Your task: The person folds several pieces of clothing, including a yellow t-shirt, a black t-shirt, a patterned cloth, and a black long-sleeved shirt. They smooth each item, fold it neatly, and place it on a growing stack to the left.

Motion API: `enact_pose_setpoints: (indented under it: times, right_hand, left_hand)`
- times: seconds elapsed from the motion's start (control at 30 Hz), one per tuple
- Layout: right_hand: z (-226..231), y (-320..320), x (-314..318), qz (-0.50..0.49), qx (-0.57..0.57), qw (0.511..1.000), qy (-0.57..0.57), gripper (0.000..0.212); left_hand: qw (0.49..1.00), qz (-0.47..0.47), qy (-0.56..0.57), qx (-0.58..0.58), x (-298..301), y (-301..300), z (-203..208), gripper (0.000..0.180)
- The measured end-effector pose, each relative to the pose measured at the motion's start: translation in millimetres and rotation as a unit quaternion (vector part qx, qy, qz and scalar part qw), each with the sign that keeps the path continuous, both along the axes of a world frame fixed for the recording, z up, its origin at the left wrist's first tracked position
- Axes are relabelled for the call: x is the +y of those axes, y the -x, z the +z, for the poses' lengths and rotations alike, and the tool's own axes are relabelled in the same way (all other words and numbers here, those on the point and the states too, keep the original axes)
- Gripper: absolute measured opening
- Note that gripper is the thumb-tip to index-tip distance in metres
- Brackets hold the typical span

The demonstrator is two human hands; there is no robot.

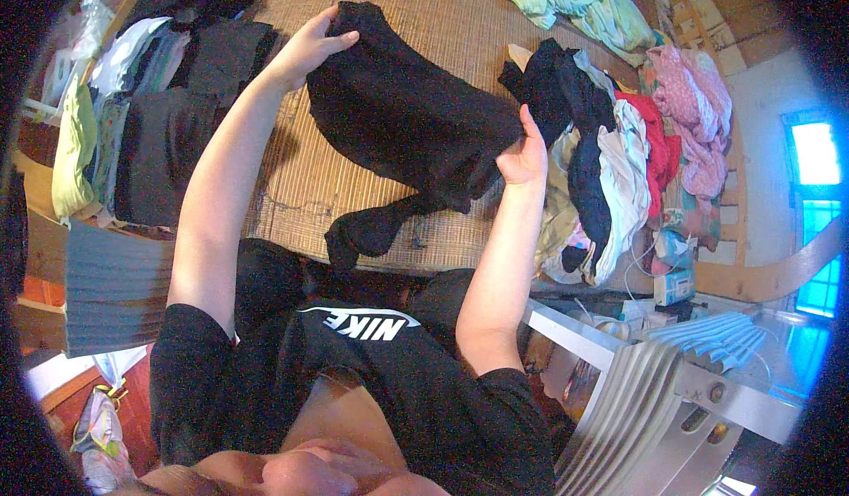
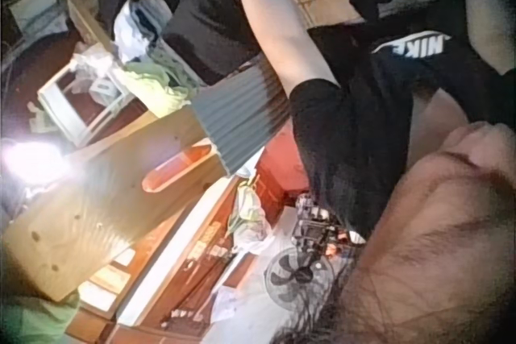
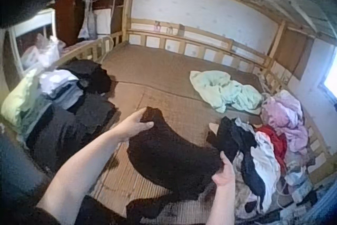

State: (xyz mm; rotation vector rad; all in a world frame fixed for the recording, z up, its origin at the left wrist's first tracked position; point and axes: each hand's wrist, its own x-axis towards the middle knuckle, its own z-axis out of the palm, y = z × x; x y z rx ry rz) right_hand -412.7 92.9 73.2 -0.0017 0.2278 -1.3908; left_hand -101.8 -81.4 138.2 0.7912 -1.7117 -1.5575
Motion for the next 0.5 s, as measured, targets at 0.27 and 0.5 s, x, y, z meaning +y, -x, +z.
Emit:
enact_pose_setpoints:
  times: [0.27, 0.5]
  right_hand:
    - [-17, -39, -15, 0.047, 0.292, 0.951, -0.087, 0.028]
    - [-19, -47, -21, -0.032, 0.305, 0.941, -0.14, 0.019]
  left_hand:
    - [0.975, 0.078, -0.186, 0.091, 10, 13, 33, 0.049]
    - [0.997, 0.03, -0.055, 0.05, 19, 2, 31, 0.071]
